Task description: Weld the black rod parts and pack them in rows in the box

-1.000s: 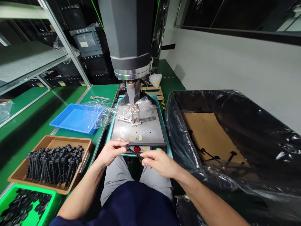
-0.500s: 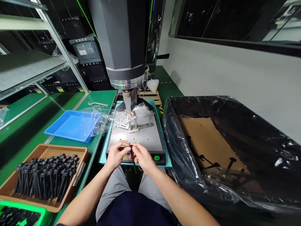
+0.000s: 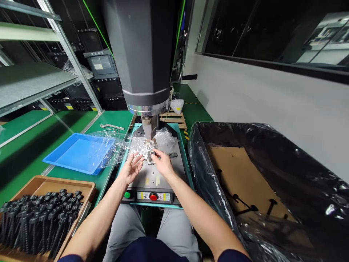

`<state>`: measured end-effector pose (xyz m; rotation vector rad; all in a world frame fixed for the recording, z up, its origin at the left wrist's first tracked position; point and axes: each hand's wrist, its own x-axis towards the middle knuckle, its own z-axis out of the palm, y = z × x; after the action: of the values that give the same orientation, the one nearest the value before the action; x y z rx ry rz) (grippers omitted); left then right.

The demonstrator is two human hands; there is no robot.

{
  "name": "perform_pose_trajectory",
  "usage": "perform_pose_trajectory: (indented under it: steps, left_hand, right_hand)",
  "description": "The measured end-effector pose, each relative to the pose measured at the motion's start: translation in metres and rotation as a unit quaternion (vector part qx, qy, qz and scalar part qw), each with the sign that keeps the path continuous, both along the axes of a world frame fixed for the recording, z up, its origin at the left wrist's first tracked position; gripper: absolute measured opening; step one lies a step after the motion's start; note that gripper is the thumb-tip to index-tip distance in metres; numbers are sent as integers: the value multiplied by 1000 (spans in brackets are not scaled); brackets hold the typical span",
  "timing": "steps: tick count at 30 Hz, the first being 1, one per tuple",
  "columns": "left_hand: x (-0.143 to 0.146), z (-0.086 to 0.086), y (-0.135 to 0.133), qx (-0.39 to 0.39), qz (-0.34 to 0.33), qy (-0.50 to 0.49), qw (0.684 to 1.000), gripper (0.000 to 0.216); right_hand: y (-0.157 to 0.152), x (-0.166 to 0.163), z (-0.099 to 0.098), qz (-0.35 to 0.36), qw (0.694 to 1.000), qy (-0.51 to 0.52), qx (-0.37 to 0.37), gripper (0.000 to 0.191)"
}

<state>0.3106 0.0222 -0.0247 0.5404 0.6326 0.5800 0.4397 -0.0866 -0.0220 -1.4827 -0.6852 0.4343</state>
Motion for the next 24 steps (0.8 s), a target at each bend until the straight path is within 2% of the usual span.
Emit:
perform_pose_trajectory:
  steps: [4,9,15,21,24]
  left_hand:
    - [9,15,3,-9,21,-28,999,7]
    - [12,25,-1,-19,14,-33,999,3]
    - [15,31,3,-39,13,-47,998,4]
    - [17,36,8,-35,18,-57,998,3]
    - [18,35,9,-29,19,-49,998,3]
  right_hand:
    - [11,8,2,-28,996,-84,-19,36]
    - [19,19,3,-76,990,-121,0,37]
    - [37,29,-5,-73,991,-92,69,34]
    - [52,28,-12,-84,986,-119,79,29]
    - [58,32,-10,-67,991,-81,80,30]
